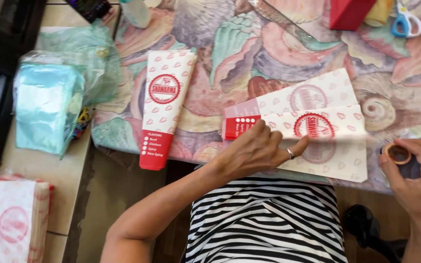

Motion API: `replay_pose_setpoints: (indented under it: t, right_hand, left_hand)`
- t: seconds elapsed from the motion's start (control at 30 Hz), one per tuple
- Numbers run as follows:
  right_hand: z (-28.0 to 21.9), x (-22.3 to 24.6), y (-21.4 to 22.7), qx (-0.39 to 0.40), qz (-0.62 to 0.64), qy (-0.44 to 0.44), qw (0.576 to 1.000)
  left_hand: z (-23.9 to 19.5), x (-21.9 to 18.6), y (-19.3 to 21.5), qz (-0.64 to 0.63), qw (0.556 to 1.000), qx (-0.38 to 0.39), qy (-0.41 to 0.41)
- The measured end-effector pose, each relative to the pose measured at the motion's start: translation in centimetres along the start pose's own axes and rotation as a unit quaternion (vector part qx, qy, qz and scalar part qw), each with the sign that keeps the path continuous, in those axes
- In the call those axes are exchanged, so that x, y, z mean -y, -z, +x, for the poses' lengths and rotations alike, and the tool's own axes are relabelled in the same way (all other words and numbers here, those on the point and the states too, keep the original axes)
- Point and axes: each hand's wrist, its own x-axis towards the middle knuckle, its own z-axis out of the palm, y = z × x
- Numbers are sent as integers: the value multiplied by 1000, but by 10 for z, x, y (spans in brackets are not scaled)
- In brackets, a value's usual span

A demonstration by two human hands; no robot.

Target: Folding and taping paper shawarma sleeves to assemble food packaging.

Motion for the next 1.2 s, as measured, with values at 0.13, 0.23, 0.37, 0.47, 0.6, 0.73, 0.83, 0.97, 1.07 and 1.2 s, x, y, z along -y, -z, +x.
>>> replay_pose_setpoints:
  t: [0.13, 0.23, 0.37, 0.47, 0.6, 0.73, 0.83, 0.97, 1.07, 1.2]
  right_hand:
    - [-5, -11, -6, 19, -11, -27, 999]
    - [-4, -8, -5, 5, 32, -38, 999]
    - [0, -4, -2, -16, -12, 13, 1000]
    - [4, 1, -1, -23, -14, 9, 1000]
    - [7, 22, 3, -45, -32, 1, 998]
    - [25, 58, 4, 12, -29, 86, 996]
    - [36, 82, 3, 85, 45, 141, 985]
    - [42, 90, 7, 120, 20, 181, 976]
    - [41, 88, 6, 129, 8, 189, 973]
    - [42, 89, 3, 142, 9, 189, 972]
  left_hand:
    - [-36, 35, 12, -70, 988, -31, 133]
    - [-81, 61, 27, -200, 857, -177, 441]
    - [-145, 87, 42, -49, 824, -120, 551]
    - [-167, 83, 37, -9, 807, 12, 590]
    - [-141, 70, 61, -108, 756, 78, 641]
    - [-150, 72, 51, -77, 787, 107, 603]
    - [-148, 75, 51, -87, 775, 115, 616]
    - [-135, 66, 59, -82, 787, 79, 607]
    - [-118, 46, 63, -124, 850, 10, 512]
    - [-88, 9, 49, -301, 909, -65, 280]
